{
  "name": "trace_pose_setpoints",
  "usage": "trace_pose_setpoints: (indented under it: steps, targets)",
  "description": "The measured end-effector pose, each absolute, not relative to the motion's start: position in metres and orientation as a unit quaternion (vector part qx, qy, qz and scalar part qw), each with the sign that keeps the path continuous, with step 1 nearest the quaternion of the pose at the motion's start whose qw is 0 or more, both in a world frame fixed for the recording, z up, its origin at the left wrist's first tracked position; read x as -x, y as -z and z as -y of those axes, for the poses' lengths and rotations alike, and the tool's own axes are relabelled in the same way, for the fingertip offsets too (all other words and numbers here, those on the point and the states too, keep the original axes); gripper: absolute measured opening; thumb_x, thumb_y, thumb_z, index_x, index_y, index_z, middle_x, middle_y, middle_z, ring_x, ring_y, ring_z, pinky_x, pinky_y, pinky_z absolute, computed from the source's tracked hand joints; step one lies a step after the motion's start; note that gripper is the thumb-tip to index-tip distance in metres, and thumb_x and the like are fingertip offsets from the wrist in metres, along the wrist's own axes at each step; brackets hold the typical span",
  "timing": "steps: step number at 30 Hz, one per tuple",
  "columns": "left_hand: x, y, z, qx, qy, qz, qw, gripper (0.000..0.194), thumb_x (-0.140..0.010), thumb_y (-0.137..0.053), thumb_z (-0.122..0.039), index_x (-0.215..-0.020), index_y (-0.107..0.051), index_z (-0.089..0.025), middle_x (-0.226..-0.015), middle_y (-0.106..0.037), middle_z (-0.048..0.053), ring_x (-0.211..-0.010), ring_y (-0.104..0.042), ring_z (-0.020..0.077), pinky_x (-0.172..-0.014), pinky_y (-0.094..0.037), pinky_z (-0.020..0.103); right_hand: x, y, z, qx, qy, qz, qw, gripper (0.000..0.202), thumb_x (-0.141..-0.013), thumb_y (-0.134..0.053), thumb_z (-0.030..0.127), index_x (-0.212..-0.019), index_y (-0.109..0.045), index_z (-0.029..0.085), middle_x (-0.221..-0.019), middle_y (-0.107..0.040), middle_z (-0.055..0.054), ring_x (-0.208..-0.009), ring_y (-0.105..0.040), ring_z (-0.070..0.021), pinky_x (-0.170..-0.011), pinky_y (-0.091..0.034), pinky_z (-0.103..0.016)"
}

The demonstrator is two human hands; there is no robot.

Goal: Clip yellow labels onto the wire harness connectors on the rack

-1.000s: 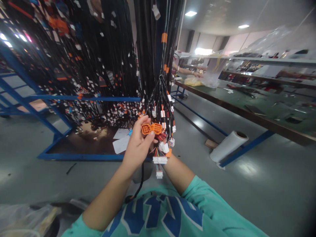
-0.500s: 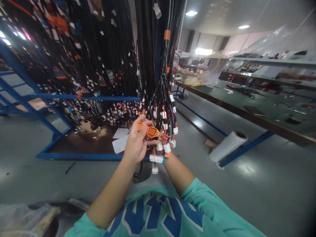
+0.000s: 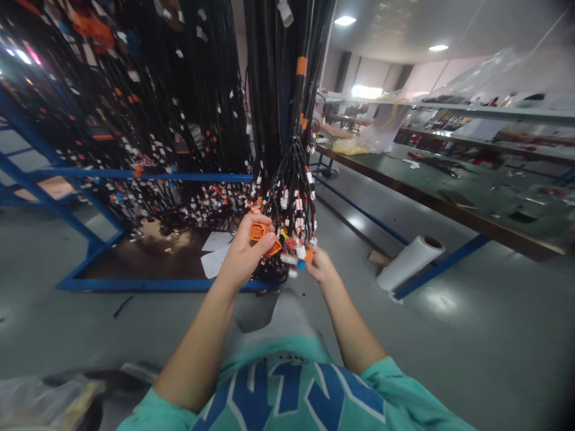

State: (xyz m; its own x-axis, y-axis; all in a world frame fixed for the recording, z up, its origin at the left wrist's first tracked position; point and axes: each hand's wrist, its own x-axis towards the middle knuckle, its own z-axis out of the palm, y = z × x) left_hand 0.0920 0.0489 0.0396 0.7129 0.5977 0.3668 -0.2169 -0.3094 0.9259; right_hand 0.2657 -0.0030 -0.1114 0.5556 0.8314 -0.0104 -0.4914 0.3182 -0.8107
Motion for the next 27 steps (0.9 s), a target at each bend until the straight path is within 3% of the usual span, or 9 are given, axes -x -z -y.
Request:
trace_pose_setpoints:
  steps: [3,7,10,13,21,27]
  targets:
    - [-0.094,-0.038,-0.057,-0.741,-0.336,-0.117,0.569,0.029,-0.074,-0.060,-0.029,-0.099,-0.046,-0.022,-0.092,-0.053,0.000,-0.074,-0.052,0.0111,-0.065,-0.045,0.024,-0.276,0.122,0.033,0.403,-0.430,0.152,0.793,0.014,-0.067,-0.066,0.011,-0.080,-0.063,0.014,-0.062,-0.059,0.003,-0.044,-0.049,-0.0053,-0.042,-0.044,-0.016]
    - [-0.099,-0.036,-0.064,-0.783,-0.313,-0.100,0.528,0.030,-0.072,-0.061,-0.023,-0.097,-0.044,-0.021,-0.096,-0.053,0.001,-0.072,-0.051,0.0104,-0.065,-0.044,0.025,-0.271,0.109,0.068,0.398,-0.423,0.125,0.804,0.033,-0.055,-0.073,0.008,-0.086,-0.068,0.018,-0.076,-0.066,0.001,-0.056,-0.057,-0.0053,-0.055,-0.051,-0.016]
    - [-0.102,-0.038,-0.064,-0.810,-0.303,-0.087,0.495,0.026,-0.073,-0.063,-0.023,-0.093,-0.047,-0.020,-0.093,-0.054,0.002,-0.074,-0.051,0.0112,-0.066,-0.044,0.025,-0.256,0.081,0.081,0.407,-0.390,0.166,0.809,0.036,-0.056,-0.078,0.018,-0.091,-0.070,0.018,-0.084,-0.068,-0.002,-0.065,-0.061,-0.0078,-0.064,-0.055,-0.019]
    - [-0.106,-0.038,-0.061,-0.812,-0.309,-0.069,0.491,0.025,-0.072,-0.065,-0.026,-0.091,-0.051,-0.020,-0.091,-0.056,0.002,-0.077,-0.052,0.0125,-0.066,-0.044,0.025,-0.240,0.050,0.087,0.418,-0.351,0.221,0.808,0.040,-0.057,-0.080,0.026,-0.094,-0.069,0.019,-0.080,-0.068,-0.002,-0.067,-0.065,-0.0121,-0.064,-0.057,-0.024]
    - [-0.112,-0.030,-0.051,-0.658,-0.333,-0.057,0.673,0.033,-0.065,-0.072,-0.032,-0.094,-0.058,-0.026,-0.100,-0.062,0.002,-0.079,-0.057,0.0142,-0.066,-0.049,0.027,-0.217,0.011,0.084,0.413,-0.320,0.294,0.800,0.028,-0.060,-0.078,0.027,-0.084,-0.068,0.019,-0.072,-0.069,-0.002,-0.066,-0.068,-0.0149,-0.062,-0.057,-0.026]
    - [-0.112,-0.031,-0.051,-0.671,-0.287,-0.045,0.682,0.046,-0.066,-0.069,-0.026,-0.108,-0.050,-0.026,-0.093,-0.060,0.000,-0.071,-0.056,0.0110,-0.062,-0.047,0.023,-0.215,0.008,0.082,0.411,-0.299,0.329,0.796,0.024,-0.064,-0.075,0.025,-0.087,-0.069,0.021,-0.073,-0.070,0.000,-0.068,-0.067,-0.0139,-0.070,-0.057,-0.029]
